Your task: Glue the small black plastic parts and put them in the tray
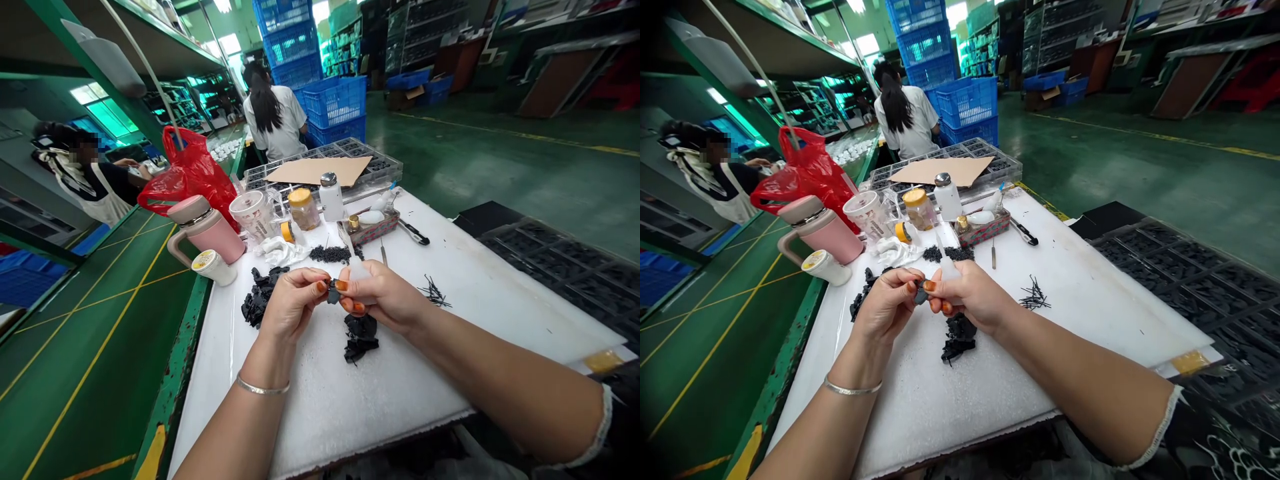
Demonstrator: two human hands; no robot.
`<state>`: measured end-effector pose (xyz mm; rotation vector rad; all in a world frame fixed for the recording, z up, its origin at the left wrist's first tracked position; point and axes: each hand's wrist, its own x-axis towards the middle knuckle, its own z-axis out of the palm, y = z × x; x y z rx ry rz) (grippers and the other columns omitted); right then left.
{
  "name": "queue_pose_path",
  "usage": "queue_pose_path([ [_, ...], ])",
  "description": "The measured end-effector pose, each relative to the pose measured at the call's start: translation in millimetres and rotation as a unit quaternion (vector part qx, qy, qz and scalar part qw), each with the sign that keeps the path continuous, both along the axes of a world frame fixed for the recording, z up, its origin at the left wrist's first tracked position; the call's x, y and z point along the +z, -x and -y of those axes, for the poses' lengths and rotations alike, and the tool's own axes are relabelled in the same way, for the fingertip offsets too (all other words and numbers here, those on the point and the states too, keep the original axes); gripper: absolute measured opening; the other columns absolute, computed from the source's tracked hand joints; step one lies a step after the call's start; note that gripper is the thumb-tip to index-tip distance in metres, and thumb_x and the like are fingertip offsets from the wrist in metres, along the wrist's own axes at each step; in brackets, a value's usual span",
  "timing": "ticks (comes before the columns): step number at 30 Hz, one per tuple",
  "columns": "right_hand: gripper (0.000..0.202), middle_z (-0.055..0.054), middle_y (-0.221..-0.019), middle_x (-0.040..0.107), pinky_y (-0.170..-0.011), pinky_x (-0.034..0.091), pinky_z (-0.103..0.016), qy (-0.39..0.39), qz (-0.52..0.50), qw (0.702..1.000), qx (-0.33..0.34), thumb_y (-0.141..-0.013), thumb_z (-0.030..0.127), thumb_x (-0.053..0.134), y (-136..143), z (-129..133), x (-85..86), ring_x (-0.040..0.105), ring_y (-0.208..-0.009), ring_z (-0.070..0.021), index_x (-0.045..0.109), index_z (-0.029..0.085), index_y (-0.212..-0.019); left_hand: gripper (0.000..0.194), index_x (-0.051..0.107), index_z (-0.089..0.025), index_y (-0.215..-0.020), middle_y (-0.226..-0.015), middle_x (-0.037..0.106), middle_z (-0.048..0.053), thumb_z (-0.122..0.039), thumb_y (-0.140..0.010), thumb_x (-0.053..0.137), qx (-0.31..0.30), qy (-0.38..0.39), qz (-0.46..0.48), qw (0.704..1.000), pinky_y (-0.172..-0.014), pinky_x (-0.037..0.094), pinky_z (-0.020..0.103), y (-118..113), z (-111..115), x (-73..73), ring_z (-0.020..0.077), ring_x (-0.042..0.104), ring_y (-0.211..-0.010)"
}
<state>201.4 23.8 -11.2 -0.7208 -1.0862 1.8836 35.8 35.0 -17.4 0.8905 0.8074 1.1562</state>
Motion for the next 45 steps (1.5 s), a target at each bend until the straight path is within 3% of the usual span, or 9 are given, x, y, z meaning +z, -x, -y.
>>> queue_pose_path([
  [3, 0.029, -0.001, -0.054, 0.06, -0.046, 0.032, -0.022, -0.084, 0.06, 0.994, -0.032, -0.069, 0.035, 0.075, -1.3, 1.4, 4.5, 0.045, -0.047, -0.0082, 0.055, 0.015, -0.061, 0.024, 0.072, -0.014, -0.061, -0.073, 0.067, 0.004, -0.023, -0.051, 0.091, 0.003, -0.019, -0.01, 1.0, -0.057, 0.047, 0.018, 1.3, 0.1, -0.1, 0.0095, 0.06, -0.063],
  [6, 0.029, 0.0, -0.052, 0.06, -0.045, 0.032, -0.022, -0.108, 0.101, 0.988, -0.043, -0.067, 0.034, 0.077, -3.0, 1.3, 7.4, 0.044, -0.045, -0.0079, 0.056, 0.015, -0.061, 0.02, 0.073, -0.015, -0.062, -0.072, 0.067, 0.003, -0.022, -0.054, 0.09, -0.014, -0.041, -0.023, 0.999, -0.057, 0.047, 0.016, 3.3, -0.3, 0.2, 0.0088, 0.06, -0.063],
  [14, 0.017, 0.001, -0.049, 0.055, -0.043, 0.026, -0.018, 0.102, -0.019, 0.994, 0.043, -0.06, 0.02, 0.071, -4.9, -1.5, 1.4, 0.044, -0.045, -0.0068, 0.055, 0.014, -0.062, 0.013, 0.075, -0.017, -0.065, -0.073, 0.069, 0.005, -0.016, -0.058, 0.086, -0.038, -0.117, -0.084, 0.989, -0.061, 0.05, 0.017, 7.6, -2.6, 1.3, 0.011, 0.063, -0.067],
  [16, 0.018, 0.001, -0.05, 0.055, -0.043, 0.026, -0.018, 0.083, -0.02, 0.995, 0.044, -0.063, 0.021, 0.071, -4.2, -2.0, 0.1, 0.043, -0.045, -0.0061, 0.055, 0.014, -0.062, 0.015, 0.074, -0.016, -0.065, -0.073, 0.069, 0.005, -0.017, -0.057, 0.087, -0.036, -0.108, -0.082, 0.99, -0.061, 0.05, 0.017, 7.3, -2.5, 1.0, 0.0109, 0.063, -0.067],
  [21, 0.028, 0.0, -0.054, 0.06, -0.046, 0.032, -0.02, -0.08, 0.033, 0.996, -0.015, -0.07, 0.033, 0.076, -0.7, 0.0, 2.4, 0.045, -0.046, -0.0064, 0.057, 0.013, -0.064, 0.027, 0.071, -0.015, -0.061, -0.072, 0.067, 0.002, -0.026, -0.048, 0.093, -0.023, 0.008, 0.019, 1.0, -0.054, 0.049, 0.018, 2.2, -0.1, -1.3, 0.0102, 0.061, -0.06],
  [25, 0.036, -0.001, -0.054, 0.06, -0.045, 0.035, -0.021, -0.126, 0.087, 0.987, -0.056, -0.069, 0.042, 0.078, 0.0, 3.7, 8.3, 0.047, -0.046, -0.0074, 0.057, 0.014, -0.062, 0.03, 0.07, -0.015, -0.062, -0.07, 0.065, 0.001, -0.028, -0.049, 0.093, -0.04, 0.039, 0.047, 0.997, -0.054, 0.05, 0.022, -0.6, 1.4, -3.2, 0.0122, 0.061, -0.059],
  [32, 0.038, 0.0, -0.051, 0.059, -0.043, 0.033, -0.021, -0.118, 0.096, 0.987, -0.059, -0.069, 0.043, 0.077, -0.5, 6.1, 11.4, 0.045, -0.044, -0.0068, 0.055, 0.014, -0.06, 0.027, 0.068, -0.016, -0.059, -0.066, 0.062, 0.0, -0.024, -0.049, 0.092, -0.047, 0.047, 0.054, 0.996, -0.053, 0.049, 0.019, -0.5, 1.7, -1.7, 0.0105, 0.059, -0.059],
  [38, 0.027, 0.001, -0.052, 0.058, -0.044, 0.03, -0.02, -0.077, 0.065, 0.994, -0.04, -0.071, 0.033, 0.073, -1.3, 6.4, 7.8, 0.042, -0.044, -0.0061, 0.055, 0.014, -0.063, 0.025, 0.07, -0.015, -0.06, -0.072, 0.064, 0.001, -0.025, -0.051, 0.091, -0.025, -0.017, 0.002, 1.0, -0.055, 0.047, 0.019, 0.9, 1.8, 1.0, 0.0097, 0.059, -0.061],
  [45, 0.019, 0.002, -0.05, 0.056, -0.042, 0.029, -0.02, -0.038, 0.047, 0.998, -0.012, -0.072, 0.026, 0.066, -2.4, 6.4, 7.0, 0.041, -0.042, -0.0063, 0.052, 0.015, -0.064, 0.015, 0.073, -0.015, -0.064, -0.071, 0.064, 0.003, -0.019, -0.059, 0.087, -0.049, -0.074, -0.046, 0.995, -0.057, 0.045, 0.019, 6.2, 0.8, 2.6, 0.0101, 0.059, -0.063],
])
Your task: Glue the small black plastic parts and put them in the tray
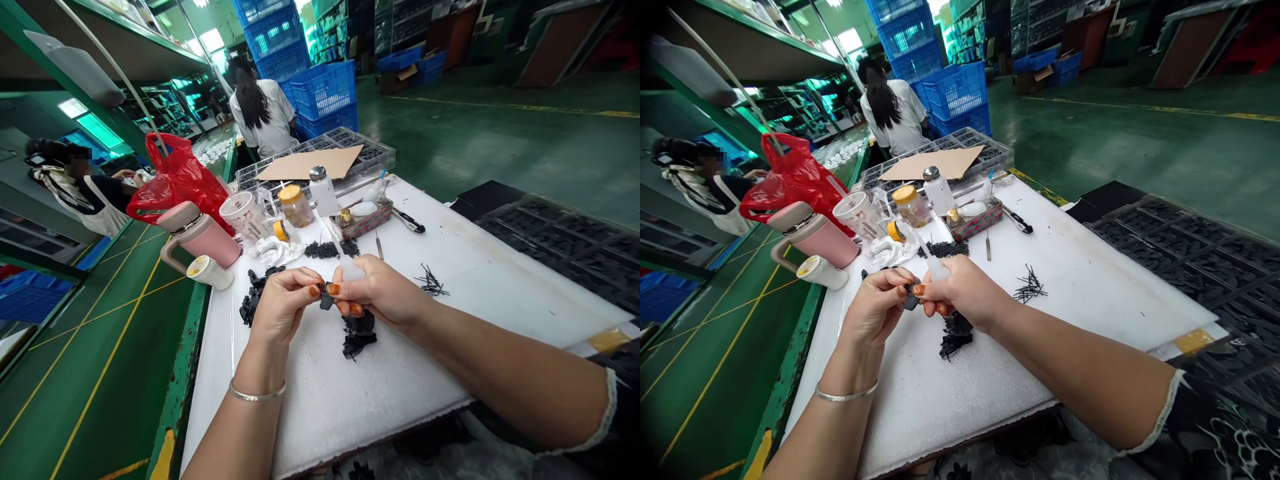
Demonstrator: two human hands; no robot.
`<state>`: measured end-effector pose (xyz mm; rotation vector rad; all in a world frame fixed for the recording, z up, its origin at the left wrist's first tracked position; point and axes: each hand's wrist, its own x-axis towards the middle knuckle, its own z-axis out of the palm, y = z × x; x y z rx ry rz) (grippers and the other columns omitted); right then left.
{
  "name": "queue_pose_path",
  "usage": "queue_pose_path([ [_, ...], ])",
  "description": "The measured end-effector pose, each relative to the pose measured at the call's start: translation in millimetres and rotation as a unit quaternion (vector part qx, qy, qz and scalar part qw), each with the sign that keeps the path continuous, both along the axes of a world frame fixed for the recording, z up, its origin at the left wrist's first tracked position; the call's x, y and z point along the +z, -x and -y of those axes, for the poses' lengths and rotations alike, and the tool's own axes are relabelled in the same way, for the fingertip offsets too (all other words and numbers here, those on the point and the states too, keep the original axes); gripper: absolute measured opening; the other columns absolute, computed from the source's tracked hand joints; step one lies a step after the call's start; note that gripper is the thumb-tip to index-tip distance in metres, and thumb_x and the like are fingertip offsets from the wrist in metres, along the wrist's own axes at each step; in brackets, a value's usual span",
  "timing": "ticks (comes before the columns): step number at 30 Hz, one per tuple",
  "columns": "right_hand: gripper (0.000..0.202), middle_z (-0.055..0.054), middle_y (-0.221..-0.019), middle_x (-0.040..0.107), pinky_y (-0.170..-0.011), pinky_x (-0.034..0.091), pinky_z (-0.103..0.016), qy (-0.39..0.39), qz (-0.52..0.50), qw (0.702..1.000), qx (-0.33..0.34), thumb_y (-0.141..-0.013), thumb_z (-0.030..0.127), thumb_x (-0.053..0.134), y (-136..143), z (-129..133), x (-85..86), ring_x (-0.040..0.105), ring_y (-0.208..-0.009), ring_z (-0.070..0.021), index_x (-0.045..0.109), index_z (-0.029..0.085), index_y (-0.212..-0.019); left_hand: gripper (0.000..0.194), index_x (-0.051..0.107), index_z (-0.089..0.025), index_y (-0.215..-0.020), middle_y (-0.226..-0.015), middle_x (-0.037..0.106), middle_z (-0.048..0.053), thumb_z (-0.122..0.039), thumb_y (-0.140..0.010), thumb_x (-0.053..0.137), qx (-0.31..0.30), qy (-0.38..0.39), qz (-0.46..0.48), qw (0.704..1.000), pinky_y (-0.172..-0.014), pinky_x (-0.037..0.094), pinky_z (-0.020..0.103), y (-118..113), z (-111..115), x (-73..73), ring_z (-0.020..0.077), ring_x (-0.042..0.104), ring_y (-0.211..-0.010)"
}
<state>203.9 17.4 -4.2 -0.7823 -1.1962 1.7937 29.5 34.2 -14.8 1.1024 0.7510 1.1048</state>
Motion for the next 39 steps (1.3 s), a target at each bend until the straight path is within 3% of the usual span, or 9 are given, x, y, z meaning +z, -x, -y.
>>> queue_pose_path([
  [3, 0.018, 0.001, -0.051, 0.059, -0.044, 0.033, -0.02, -0.057, 0.083, 0.995, -0.023, -0.073, 0.025, 0.066, -2.4, 0.5, 4.7, 0.044, -0.043, -0.0069, 0.053, 0.015, -0.064, 0.015, 0.073, -0.016, -0.064, -0.071, 0.065, 0.004, -0.019, -0.058, 0.087, 0.006, 0.001, -0.025, 1.0, -0.057, 0.045, 0.019, 1.2, -0.7, 0.7, 0.0101, 0.06, -0.064],
  [8, 0.019, 0.001, -0.05, 0.059, -0.042, 0.031, -0.019, -0.161, 0.228, 0.956, -0.093, -0.073, 0.021, 0.067, -3.4, 1.9, 9.5, 0.047, -0.044, -0.0068, 0.057, 0.014, -0.059, 0.02, 0.073, -0.014, -0.063, -0.072, 0.067, 0.006, -0.021, -0.053, 0.089, 0.014, 0.021, -0.051, 0.998, -0.057, 0.046, 0.02, 0.5, -2.9, -1.6, 0.0123, 0.061, -0.065],
  [13, 0.032, -0.001, -0.053, 0.061, -0.044, 0.036, -0.02, -0.084, 0.137, 0.986, -0.049, -0.069, 0.039, 0.075, -0.8, -2.3, 6.5, 0.048, -0.045, -0.0083, 0.055, 0.015, -0.063, 0.027, 0.072, -0.013, -0.062, -0.07, 0.066, 0.004, -0.024, -0.049, 0.092, 0.019, 0.087, 0.026, 0.996, -0.054, 0.045, 0.02, -2.0, -2.9, -4.9, 0.0104, 0.059, -0.059],
  [18, 0.039, -0.001, -0.054, 0.059, -0.045, 0.037, -0.021, -0.08, 0.07, 0.994, -0.036, -0.068, 0.047, 0.076, 1.1, -3.5, 3.4, 0.048, -0.047, -0.0082, 0.055, 0.015, -0.063, 0.034, 0.072, -0.011, -0.069, -0.07, 0.066, 0.005, -0.03, -0.05, 0.092, -0.013, 0.114, 0.054, 0.992, -0.06, 0.048, 0.024, -2.2, -1.2, -4.0, 0.0144, 0.061, -0.063],
  [25, 0.04, -0.001, -0.055, 0.06, -0.046, 0.038, -0.022, -0.084, 0.079, 0.992, -0.053, -0.068, 0.048, 0.076, 0.5, -2.0, 3.8, 0.048, -0.047, -0.0085, 0.055, 0.015, -0.064, 0.03, 0.072, -0.011, -0.079, -0.075, 0.068, 0.008, -0.031, -0.062, 0.086, -0.045, 0.118, 0.052, 0.991, -0.067, 0.05, 0.029, 2.5, -0.7, -3.5, 0.0177, 0.063, -0.068],
  [32, 0.04, -0.001, -0.053, 0.059, -0.045, 0.038, -0.022, -0.076, 0.073, 0.994, -0.04, -0.068, 0.048, 0.076, 1.2, -0.7, 5.1, 0.048, -0.046, -0.0086, 0.054, 0.015, -0.063, 0.023, 0.073, -0.012, -0.073, -0.075, 0.071, 0.005, -0.017, -0.057, 0.088, -0.043, 0.15, 0.093, 0.983, -0.062, 0.053, 0.02, 3.1, -0.2, -0.8, 0.0127, 0.065, -0.067],
  [39, 0.039, -0.001, -0.054, 0.06, -0.045, 0.038, -0.022, -0.101, 0.077, 0.992, -0.024, -0.07, 0.047, 0.076, -0.2, 1.2, 5.7, 0.049, -0.047, -0.0089, 0.056, 0.015, -0.063, 0.026, 0.07, -0.012, -0.069, -0.074, 0.071, 0.003, -0.014, -0.052, 0.09, -0.054, 0.171, 0.103, 0.978, -0.057, 0.054, 0.016, 5.6, -1.2, -1.3, 0.0106, 0.065, -0.061],
])
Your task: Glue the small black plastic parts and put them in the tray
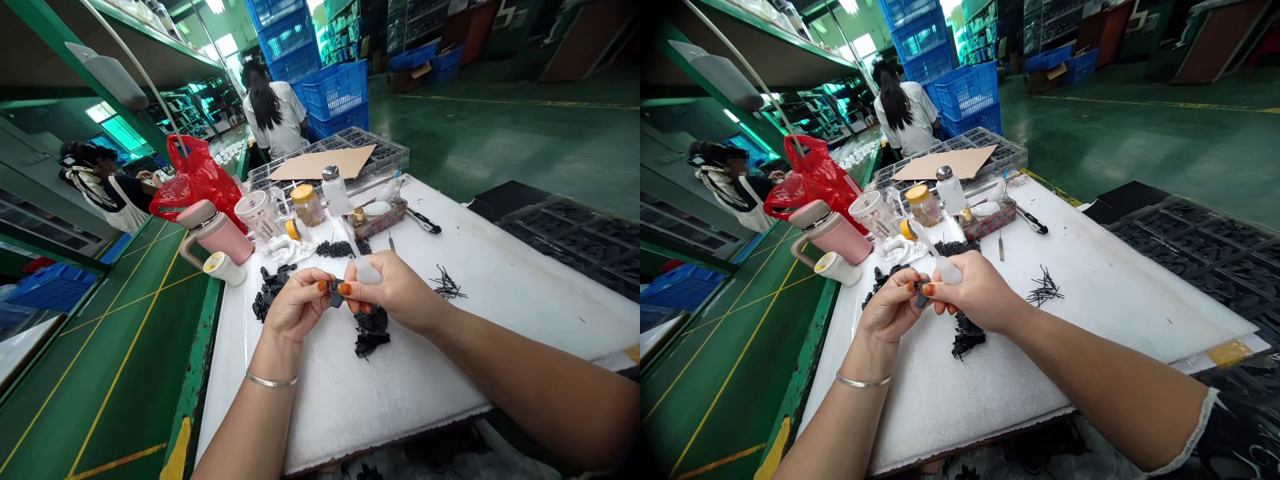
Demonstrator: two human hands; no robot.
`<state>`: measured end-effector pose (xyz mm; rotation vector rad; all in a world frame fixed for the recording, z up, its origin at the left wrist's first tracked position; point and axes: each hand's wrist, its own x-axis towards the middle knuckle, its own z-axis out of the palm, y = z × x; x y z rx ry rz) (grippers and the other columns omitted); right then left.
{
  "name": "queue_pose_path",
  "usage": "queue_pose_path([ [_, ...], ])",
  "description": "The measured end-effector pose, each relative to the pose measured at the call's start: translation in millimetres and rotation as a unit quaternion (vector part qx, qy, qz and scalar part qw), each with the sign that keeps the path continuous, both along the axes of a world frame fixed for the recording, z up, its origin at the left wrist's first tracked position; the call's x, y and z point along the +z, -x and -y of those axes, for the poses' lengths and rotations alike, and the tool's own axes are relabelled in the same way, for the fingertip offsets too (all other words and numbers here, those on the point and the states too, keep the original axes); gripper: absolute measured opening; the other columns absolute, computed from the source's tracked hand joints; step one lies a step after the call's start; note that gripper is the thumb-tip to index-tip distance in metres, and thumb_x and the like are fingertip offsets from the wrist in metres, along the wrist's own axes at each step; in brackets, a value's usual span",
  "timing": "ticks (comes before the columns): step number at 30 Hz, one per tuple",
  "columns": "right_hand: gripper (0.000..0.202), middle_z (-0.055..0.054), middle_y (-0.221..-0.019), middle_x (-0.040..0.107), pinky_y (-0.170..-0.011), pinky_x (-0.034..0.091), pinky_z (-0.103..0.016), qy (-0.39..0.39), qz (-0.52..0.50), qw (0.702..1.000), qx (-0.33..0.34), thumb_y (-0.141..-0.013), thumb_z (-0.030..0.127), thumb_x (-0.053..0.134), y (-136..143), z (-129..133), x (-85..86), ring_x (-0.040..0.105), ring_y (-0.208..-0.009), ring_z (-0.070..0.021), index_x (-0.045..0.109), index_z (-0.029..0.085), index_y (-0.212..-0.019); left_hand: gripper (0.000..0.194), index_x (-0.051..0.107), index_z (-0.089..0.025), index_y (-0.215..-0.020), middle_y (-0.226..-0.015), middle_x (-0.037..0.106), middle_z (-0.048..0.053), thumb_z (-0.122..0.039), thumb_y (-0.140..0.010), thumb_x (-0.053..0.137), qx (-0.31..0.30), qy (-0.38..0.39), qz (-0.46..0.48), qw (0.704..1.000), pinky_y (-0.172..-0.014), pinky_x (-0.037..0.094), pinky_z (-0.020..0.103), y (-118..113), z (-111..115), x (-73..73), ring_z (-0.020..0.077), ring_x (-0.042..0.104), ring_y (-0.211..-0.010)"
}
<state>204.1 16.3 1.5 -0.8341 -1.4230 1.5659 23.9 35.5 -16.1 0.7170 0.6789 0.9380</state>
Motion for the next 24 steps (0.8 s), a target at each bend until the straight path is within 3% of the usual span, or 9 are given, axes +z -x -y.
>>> queue_pose_path([
  [10, 0.036, 0.0, -0.052, 0.059, -0.043, 0.035, -0.021, -0.012, -0.025, 0.999, 0.022, -0.071, 0.043, 0.077, -2.5, 2.6, 4.3, 0.048, -0.045, -0.0083, 0.056, 0.015, -0.061, 0.029, 0.058, -0.014, -0.069, -0.066, 0.058, -0.001, -0.013, -0.06, 0.085, -0.039, -0.019, 0.027, 0.999, -0.056, 0.051, 0.017, 0.5, 1.6, 0.9, 0.008, 0.058, -0.058],
  [17, 0.036, -0.001, -0.055, 0.059, -0.045, 0.036, -0.023, -0.054, 0.005, 0.998, 0.037, -0.076, 0.045, 0.072, -1.5, 5.4, 3.8, 0.05, -0.048, -0.0101, 0.058, 0.015, -0.063, 0.042, 0.047, -0.015, -0.059, -0.066, 0.053, 0.001, -0.028, -0.057, 0.088, -0.081, -0.056, -0.021, 0.995, -0.054, 0.045, 0.026, -0.9, 7.5, 1.7, 0.0145, 0.057, -0.057],
  [24, 0.032, 0.0, -0.057, 0.056, -0.049, 0.034, -0.022, -0.178, 0.074, 0.981, 0.009, -0.082, 0.034, 0.066, -3.1, 10.0, 4.1, 0.048, -0.052, -0.0096, 0.056, 0.016, -0.058, 0.044, 0.048, -0.015, -0.056, -0.058, 0.05, 0.0, -0.032, -0.053, 0.089, -0.075, -0.052, -0.06, 0.994, -0.049, 0.041, 0.026, -0.1, 7.9, 0.3, 0.014, 0.052, -0.052],
])
